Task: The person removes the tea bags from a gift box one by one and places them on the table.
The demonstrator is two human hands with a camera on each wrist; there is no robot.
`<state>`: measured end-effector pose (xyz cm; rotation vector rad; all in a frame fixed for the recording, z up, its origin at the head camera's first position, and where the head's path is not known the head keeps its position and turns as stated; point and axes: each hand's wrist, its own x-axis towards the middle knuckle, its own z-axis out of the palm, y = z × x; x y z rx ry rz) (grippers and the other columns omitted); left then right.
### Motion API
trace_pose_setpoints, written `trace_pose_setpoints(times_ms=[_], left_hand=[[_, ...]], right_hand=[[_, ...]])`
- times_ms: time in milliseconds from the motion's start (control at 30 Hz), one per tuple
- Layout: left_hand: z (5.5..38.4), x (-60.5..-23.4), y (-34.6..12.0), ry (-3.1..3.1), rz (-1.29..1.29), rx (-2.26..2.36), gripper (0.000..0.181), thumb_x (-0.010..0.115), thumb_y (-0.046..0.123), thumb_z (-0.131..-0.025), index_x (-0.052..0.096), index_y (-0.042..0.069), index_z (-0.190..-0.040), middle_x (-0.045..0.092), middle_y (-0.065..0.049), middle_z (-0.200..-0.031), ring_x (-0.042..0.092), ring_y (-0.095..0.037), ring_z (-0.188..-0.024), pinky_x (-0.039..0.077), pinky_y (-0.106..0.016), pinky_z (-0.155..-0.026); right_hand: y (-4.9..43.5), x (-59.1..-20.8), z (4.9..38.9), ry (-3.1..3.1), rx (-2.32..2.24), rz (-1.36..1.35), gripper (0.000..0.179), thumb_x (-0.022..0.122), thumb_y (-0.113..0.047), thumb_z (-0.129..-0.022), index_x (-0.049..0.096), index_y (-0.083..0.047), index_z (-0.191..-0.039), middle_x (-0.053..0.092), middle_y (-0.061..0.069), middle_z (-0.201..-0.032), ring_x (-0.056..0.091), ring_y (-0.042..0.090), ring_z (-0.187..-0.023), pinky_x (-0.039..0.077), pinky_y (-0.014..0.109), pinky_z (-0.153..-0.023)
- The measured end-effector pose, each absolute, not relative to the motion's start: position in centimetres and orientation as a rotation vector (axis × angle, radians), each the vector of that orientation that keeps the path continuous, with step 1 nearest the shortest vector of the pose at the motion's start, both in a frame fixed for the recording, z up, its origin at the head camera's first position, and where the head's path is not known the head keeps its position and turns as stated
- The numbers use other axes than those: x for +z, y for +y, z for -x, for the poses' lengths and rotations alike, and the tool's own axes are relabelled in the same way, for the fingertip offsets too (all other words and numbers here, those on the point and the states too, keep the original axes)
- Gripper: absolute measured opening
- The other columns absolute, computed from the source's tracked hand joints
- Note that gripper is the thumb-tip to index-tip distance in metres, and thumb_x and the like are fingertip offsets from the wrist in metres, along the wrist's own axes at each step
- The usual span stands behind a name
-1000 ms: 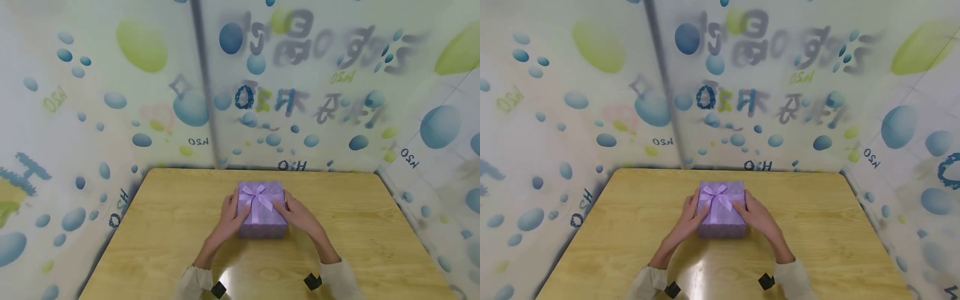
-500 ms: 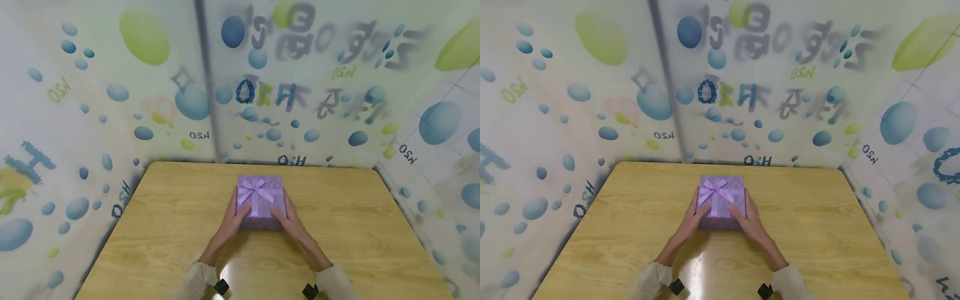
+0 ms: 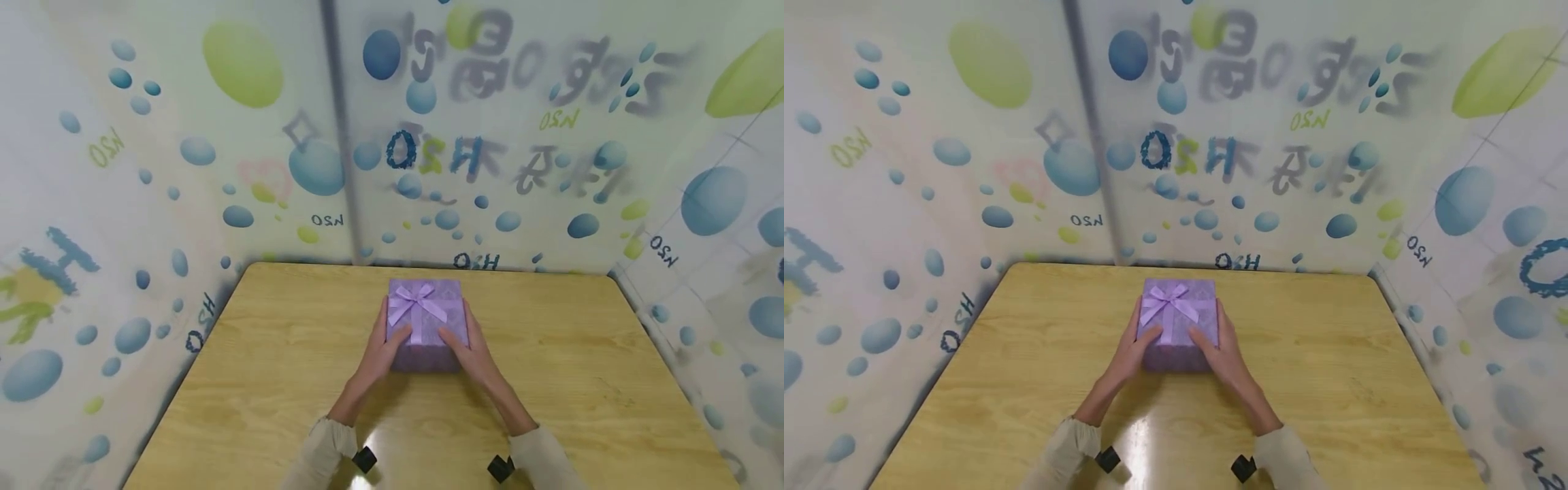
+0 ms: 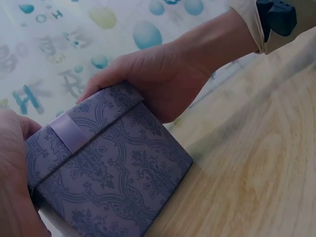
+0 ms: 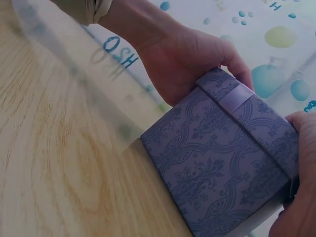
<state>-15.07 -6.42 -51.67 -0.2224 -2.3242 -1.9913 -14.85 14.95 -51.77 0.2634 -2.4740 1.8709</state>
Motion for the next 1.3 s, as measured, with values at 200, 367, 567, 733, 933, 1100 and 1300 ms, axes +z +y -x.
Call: trace_pose_setpoints(times_ms=[200, 367, 567, 733, 933, 1100, 1300], left_hand=[[15.7, -50.5, -6.4, -2.335, 0.196, -2.019, 0.086, 0.063, 0.024, -0.101, 0.013, 0.005, -0.168, 0.015, -0.016, -0.174, 0.012, -0.033, -0.16, 0.01, -0.052, -0.128], [16.9, -49.6, -6.2, -2.322, 0.2, -2.026, 0.085, 0.062, 0.03, -0.101, 0.015, 0.012, -0.169, 0.02, -0.011, -0.174, 0.016, -0.03, -0.159, 0.013, -0.052, -0.128], [17.4, -49.2, -6.2, -2.182, 0.271, -2.081, 0.076, 0.061, 0.019, -0.1, 0.022, 0.004, -0.164, 0.03, -0.018, -0.168, 0.027, -0.031, -0.155, 0.018, -0.05, -0.126], [16.6, -49.2, -6.6, -2.082, 0.273, -2.102, 0.069, 0.061, 0.012, -0.099, 0.026, 0.0, -0.158, 0.038, -0.023, -0.16, 0.036, -0.033, -0.148, 0.022, -0.049, -0.124], [15.3, -49.5, -7.9, -2.012, 0.202, -2.136, 0.062, 0.061, 0.012, -0.101, 0.028, 0.002, -0.152, 0.042, -0.024, -0.154, 0.042, -0.034, -0.142, 0.028, -0.048, -0.121], [14.2, -50.2, -9.0, -1.941, 0.108, -2.175, 0.057, 0.059, 0.009, -0.102, 0.029, 0.0, -0.151, 0.043, -0.026, -0.152, 0.044, -0.035, -0.14, 0.031, -0.048, -0.12], [13.9, -50.3, -10.8, -1.859, 0.038, -2.15, 0.052, 0.058, 0.006, -0.101, 0.035, -0.002, -0.147, 0.049, -0.026, -0.144, 0.05, -0.029, -0.131, 0.039, -0.034, -0.112]], right_hand=[[14.9, -50.0, 15.1, -2.534, 1.832, -0.231, 0.089, 0.061, -0.042, -0.105, 0.007, -0.013, -0.169, 0.011, 0.017, -0.174, 0.011, 0.037, -0.16, 0.01, 0.061, -0.126], [15.2, -48.3, 16.1, -2.501, 1.777, -0.302, 0.085, 0.059, -0.041, -0.106, 0.011, -0.008, -0.168, 0.019, 0.018, -0.172, 0.018, 0.036, -0.158, 0.015, 0.06, -0.125], [15.0, -47.7, 16.6, -2.476, 1.692, -0.336, 0.081, 0.059, -0.043, -0.105, 0.02, -0.007, -0.167, 0.032, 0.018, -0.167, 0.031, 0.033, -0.153, 0.024, 0.056, -0.124], [14.0, -47.5, 15.9, -2.488, 1.552, -0.32, 0.08, 0.061, -0.044, -0.103, 0.029, -0.003, -0.163, 0.041, 0.022, -0.16, 0.04, 0.037, -0.147, 0.031, 0.059, -0.119], [12.4, -47.3, 15.0, -2.536, 1.454, -0.312, 0.083, 0.062, -0.046, -0.102, 0.031, 0.005, -0.159, 0.041, 0.03, -0.156, 0.039, 0.044, -0.146, 0.033, 0.061, -0.118], [10.9, -47.4, 14.4, -2.581, 1.465, -0.314, 0.084, 0.061, -0.049, -0.102, 0.029, 0.003, -0.16, 0.04, 0.031, -0.156, 0.038, 0.045, -0.146, 0.033, 0.063, -0.117], [8.7, -47.0, 13.8, -2.6, 1.534, -0.348, 0.089, 0.061, -0.053, -0.101, 0.023, -0.001, -0.163, 0.041, 0.027, -0.156, 0.042, 0.043, -0.143, 0.037, 0.064, -0.114]])
